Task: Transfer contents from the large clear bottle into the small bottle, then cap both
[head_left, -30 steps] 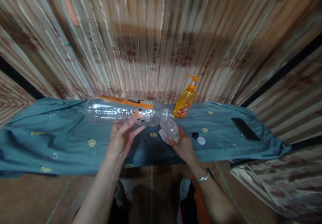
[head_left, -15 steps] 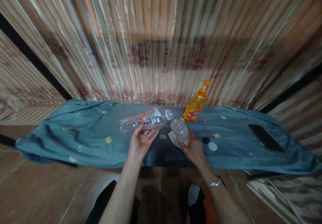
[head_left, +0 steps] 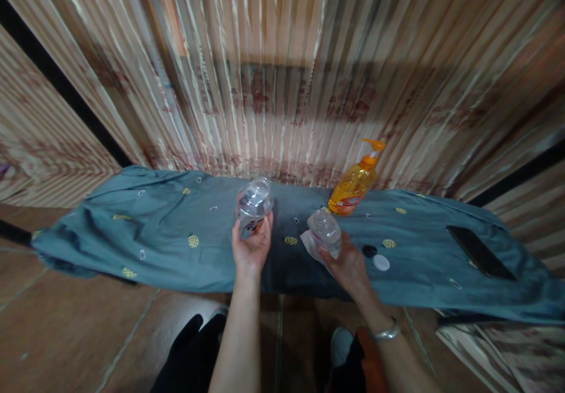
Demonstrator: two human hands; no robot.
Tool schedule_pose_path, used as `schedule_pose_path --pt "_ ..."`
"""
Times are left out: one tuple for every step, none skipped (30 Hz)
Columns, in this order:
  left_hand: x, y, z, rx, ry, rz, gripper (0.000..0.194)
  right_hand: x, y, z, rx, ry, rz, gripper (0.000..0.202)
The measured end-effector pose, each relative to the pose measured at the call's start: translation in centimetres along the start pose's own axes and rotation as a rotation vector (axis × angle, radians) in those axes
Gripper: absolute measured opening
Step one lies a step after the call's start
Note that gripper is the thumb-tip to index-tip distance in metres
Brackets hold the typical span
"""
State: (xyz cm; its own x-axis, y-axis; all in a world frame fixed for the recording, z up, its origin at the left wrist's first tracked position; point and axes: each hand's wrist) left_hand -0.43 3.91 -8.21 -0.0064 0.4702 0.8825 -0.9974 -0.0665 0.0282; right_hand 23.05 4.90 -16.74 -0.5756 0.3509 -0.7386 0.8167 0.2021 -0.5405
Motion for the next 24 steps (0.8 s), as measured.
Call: schedule_pose_path --pt "-0.1 0.2 0.0 0.000 -0.015 0.013 0.059 -0.1 0.0 0.0 -0.002 0.000 -0.002 0.058" --pt "-0.1 0.4 0.1 -0.001 -0.031 0.026 0.060 -0.1 0.0 0.0 0.000 -0.001 -0.005 0.058" --pt "-0.1 0.5 0.2 -0.004 -0.047 0.042 0.060 -0.2 -0.1 0.0 0.003 -0.001 -0.007 0.058" --pt "-0.1 0.7 0.2 -0.007 -0.061 0.060 0.060 -0.2 -0.1 0.0 0.006 -0.002 -0.009 0.058" --pt "-0.1 0.9 0.3 -0.012 -0.072 0.081 0.059 -0.2 -0.1 0.0 0.009 0.000 -0.010 0.058" --pt "0.0 1.0 0.5 -0.015 -0.076 0.101 0.059 -0.2 -0.1 0.0 0.010 0.003 -0.007 0.058" --pt "0.0 1.1 0.6 -0.016 -0.076 0.122 0.059 -0.2 -0.1 0.0 0.010 0.007 -0.004 0.058" --pt "0.1 1.2 0.6 -0.014 -0.074 0.139 0.059 -0.2 -0.1 0.1 0.010 0.011 0.000 0.058" --pt "0.2 1.3 0.7 -0.011 -0.069 0.150 0.058 -0.2 0.0 0.1 0.010 0.012 0.004 0.058" --pt "0.2 1.3 0.7 -0.007 -0.064 0.157 0.059 -0.2 0.0 0.1 0.011 0.011 0.007 0.059" --pt "0.2 1.4 0.8 -0.005 -0.062 0.162 0.060 -0.2 0.1 0.1 0.012 0.008 0.009 0.060" --pt "0.2 1.4 0.8 -0.004 -0.061 0.164 0.060 -0.2 0.1 0.2 0.013 0.003 0.012 0.062" --pt "0.2 1.4 0.7 -0.005 -0.061 0.163 0.060 -0.2 0.1 0.2 0.017 -0.003 0.015 0.063" --pt "0.2 1.4 0.7 -0.010 -0.060 0.161 0.060 -0.3 0.1 0.2 0.025 -0.008 0.019 0.063" --pt "0.1 1.4 0.7 -0.017 -0.059 0.159 0.061 -0.4 0.1 0.2 0.034 -0.014 0.020 0.063" --pt "0.0 1.4 0.6 -0.024 -0.060 0.157 0.062 -0.4 0.0 0.2 0.045 -0.019 0.022 0.063" --pt "-0.1 1.4 0.6 -0.029 -0.061 0.154 0.062 -0.5 -0.1 0.2 0.054 -0.024 0.024 0.062" --pt "-0.2 1.4 0.6 -0.031 -0.065 0.151 0.063 -0.6 -0.1 0.2 0.062 -0.030 0.026 0.062" --pt "-0.3 1.4 0.5 -0.031 -0.070 0.148 0.063 -0.7 -0.2 0.2 0.066 -0.037 0.027 0.061" --pt "-0.4 1.3 0.5 -0.028 -0.074 0.144 0.063 -0.8 -0.3 0.1 0.068 -0.044 0.029 0.060" --pt "-0.6 1.3 0.5 -0.026 -0.076 0.139 0.064 -0.9 -0.4 0.1 0.068 -0.049 0.031 0.058" --pt "-0.7 1.3 0.5 -0.025 -0.077 0.133 0.064 -0.9 -0.4 0.1 0.068 -0.052 0.031 0.057" --pt "-0.9 1.3 0.5 -0.026 -0.076 0.128 0.065 -1.0 -0.5 0.1 0.068 -0.054 0.029 0.056" --pt "-1.0 1.3 0.5 -0.028 -0.075 0.124 0.065 -1.0 -0.5 0.1 0.068 -0.054 0.027 0.056"
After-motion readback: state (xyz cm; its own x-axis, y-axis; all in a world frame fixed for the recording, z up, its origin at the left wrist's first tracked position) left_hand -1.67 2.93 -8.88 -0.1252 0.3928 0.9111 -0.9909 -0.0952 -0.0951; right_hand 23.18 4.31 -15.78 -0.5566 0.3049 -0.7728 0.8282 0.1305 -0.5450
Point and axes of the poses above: each hand's wrist, its own z-axis away from the middle knuckle, its own x-axis out of the palm, y = z × x, and after that the axes turned 1 degree about x, right-handed
